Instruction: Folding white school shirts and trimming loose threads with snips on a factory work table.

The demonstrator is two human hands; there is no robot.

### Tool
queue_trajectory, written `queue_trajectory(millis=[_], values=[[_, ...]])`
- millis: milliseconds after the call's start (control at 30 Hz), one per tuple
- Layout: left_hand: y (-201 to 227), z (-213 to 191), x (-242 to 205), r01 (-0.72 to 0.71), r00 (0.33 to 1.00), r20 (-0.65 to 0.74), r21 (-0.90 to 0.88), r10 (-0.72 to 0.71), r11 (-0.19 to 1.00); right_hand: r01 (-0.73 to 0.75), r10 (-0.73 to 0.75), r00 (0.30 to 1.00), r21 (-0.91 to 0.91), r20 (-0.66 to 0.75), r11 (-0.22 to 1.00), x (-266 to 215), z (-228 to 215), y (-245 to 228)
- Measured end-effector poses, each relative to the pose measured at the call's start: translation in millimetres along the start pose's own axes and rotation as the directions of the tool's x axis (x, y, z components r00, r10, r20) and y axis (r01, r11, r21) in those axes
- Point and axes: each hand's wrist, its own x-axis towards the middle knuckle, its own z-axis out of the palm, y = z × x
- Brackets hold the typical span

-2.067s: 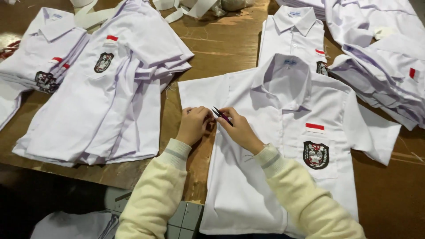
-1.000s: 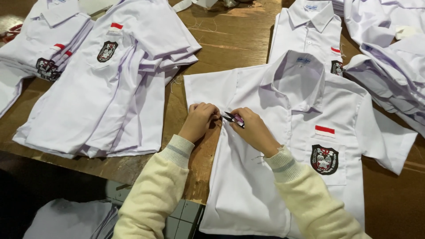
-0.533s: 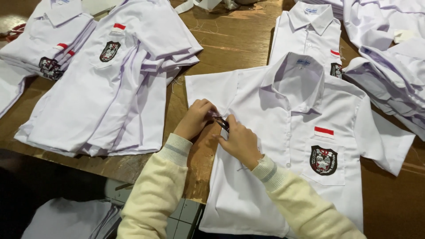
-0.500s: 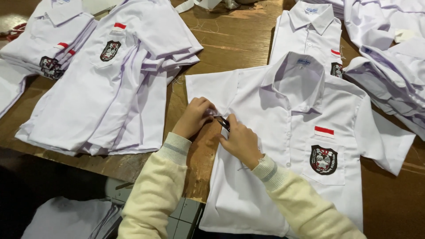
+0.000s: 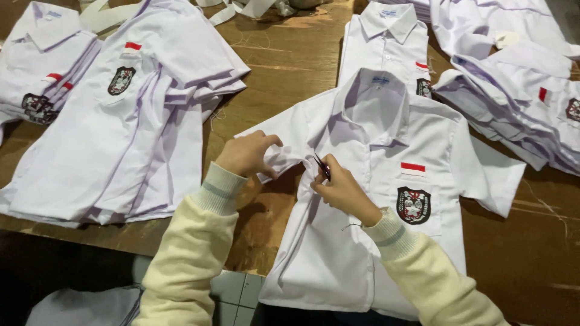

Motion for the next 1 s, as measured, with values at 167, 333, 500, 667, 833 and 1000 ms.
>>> queue_trajectory(millis=[167,333,500,667,833,1000], values=[[-2.5,57.9,18.7,-0.088,0.980,-0.177,0.052,0.096,0.995,0.017,-0.017,1.000,0.055,-0.012,0.998,-1.3,-1.3,18.6],[8.2,46.0,34.4,-0.036,0.843,-0.515,0.241,0.159,0.970,0.026,-0.025,1.000,0.086,-0.003,0.996,-11.4,-2.4,17.1],[85.0,17.8,65.0,-0.053,0.447,-0.813,0.392,0.373,0.918,0.092,-0.082,0.993,0.113,-0.089,0.989,-21.4,-1.6,31.6],[109.9,71.2,146.3,-0.325,0.393,-0.754,0.423,0.527,0.846,0.139,-0.155,0.966,-0.090,-0.207,0.986,-31.1,9.2,67.4],[114.0,91.6,152.7,-0.687,0.438,-0.624,0.232,0.647,0.689,0.106,-0.169,0.962,-0.273,-0.217,0.956,-37.5,6.5,66.0],[95.8,61.4,110.4,-0.822,0.328,-0.862,-0.059,0.386,0.566,0.051,-0.083,0.966,-0.134,-0.245,0.990,-30.3,-26.2,72.1]])
